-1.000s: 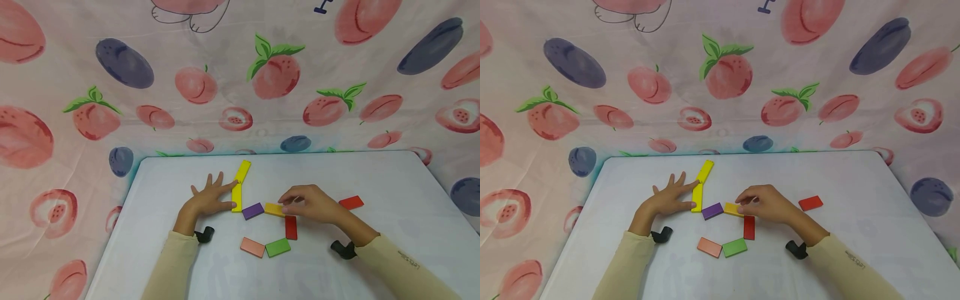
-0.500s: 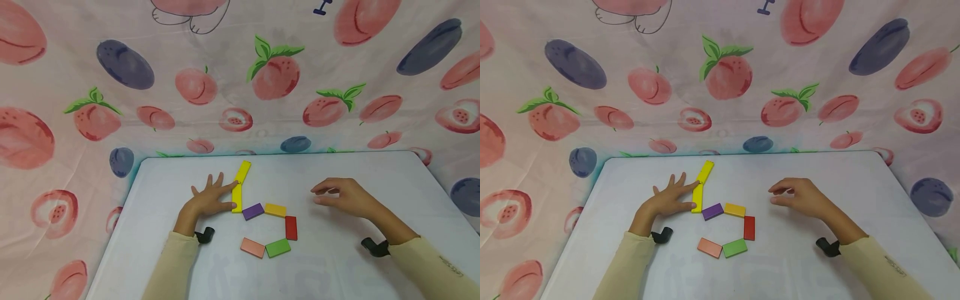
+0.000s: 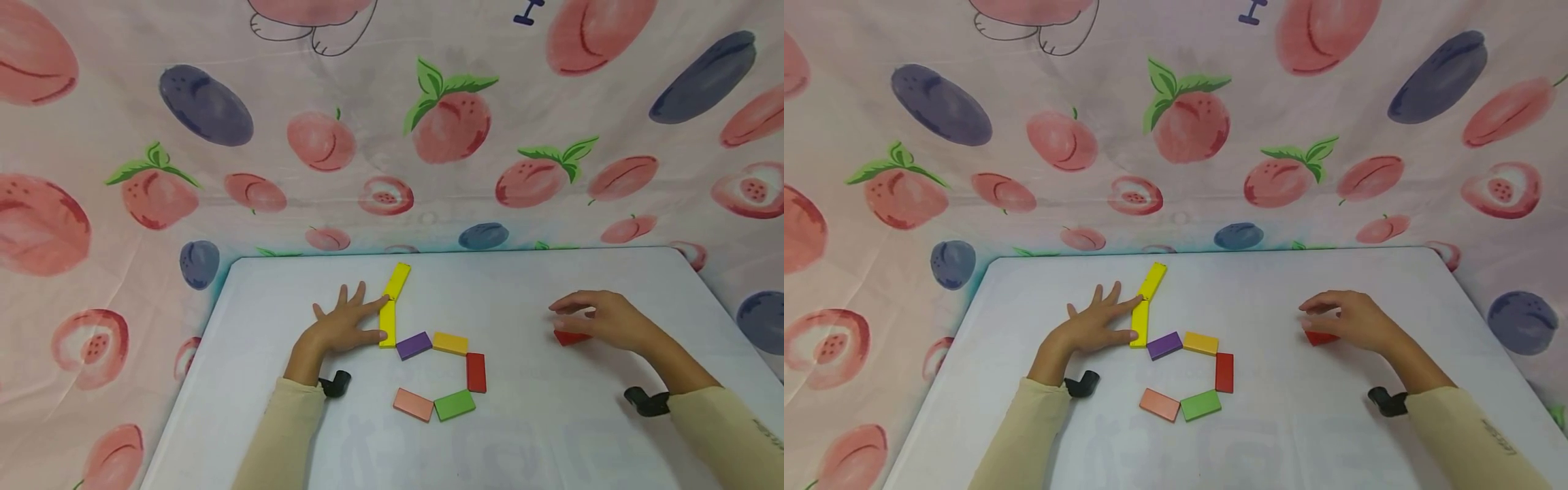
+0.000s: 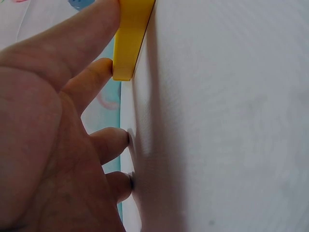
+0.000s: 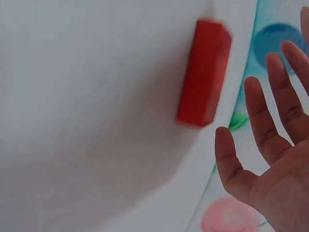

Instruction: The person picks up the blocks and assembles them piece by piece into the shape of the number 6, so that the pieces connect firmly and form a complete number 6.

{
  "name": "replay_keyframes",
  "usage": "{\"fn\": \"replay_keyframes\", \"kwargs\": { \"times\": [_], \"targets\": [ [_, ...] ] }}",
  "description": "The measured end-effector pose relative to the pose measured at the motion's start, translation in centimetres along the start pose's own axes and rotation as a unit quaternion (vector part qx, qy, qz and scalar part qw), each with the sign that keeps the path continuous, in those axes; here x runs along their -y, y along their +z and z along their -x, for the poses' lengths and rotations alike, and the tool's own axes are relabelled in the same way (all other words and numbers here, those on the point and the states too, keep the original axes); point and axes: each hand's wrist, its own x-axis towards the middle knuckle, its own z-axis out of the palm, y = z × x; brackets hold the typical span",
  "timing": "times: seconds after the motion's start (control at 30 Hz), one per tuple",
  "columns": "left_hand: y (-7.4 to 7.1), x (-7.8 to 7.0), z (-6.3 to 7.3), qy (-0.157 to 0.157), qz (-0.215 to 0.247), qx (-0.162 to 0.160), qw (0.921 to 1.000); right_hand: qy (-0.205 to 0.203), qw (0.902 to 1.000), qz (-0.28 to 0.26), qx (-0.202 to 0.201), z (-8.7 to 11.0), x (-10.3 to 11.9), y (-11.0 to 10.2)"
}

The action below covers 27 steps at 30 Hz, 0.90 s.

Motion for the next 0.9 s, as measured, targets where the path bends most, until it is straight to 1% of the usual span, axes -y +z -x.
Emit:
{"fn": "replay_keyframes", "kwargs": {
  "times": [0.17,0.37,0.53,0.73,0.9],
  "targets": [
    [0.0,-0.1,0.0,0.000,0.002,0.001,1.0000,0.034,0.9991,0.003,0.024,0.1,-2.0,-0.2],
    [0.0,0.0,0.0,0.000,0.003,0.003,1.0000,0.045,0.9985,0.004,0.031,0.3,-3.5,-0.2],
    [0.0,0.0,0.0,0.001,-0.001,0.002,1.0000,0.034,0.9988,0.003,0.036,0.1,-3.9,0.1],
    [0.0,0.0,0.1,-0.001,-0.002,0.001,1.0000,0.016,0.9990,0.024,0.035,-0.2,-4.1,0.3],
    [0.0,-0.1,0.1,-0.001,0.000,0.000,1.0000,0.013,0.9988,0.025,0.039,-0.4,-4.1,0.4]
  ]
}}
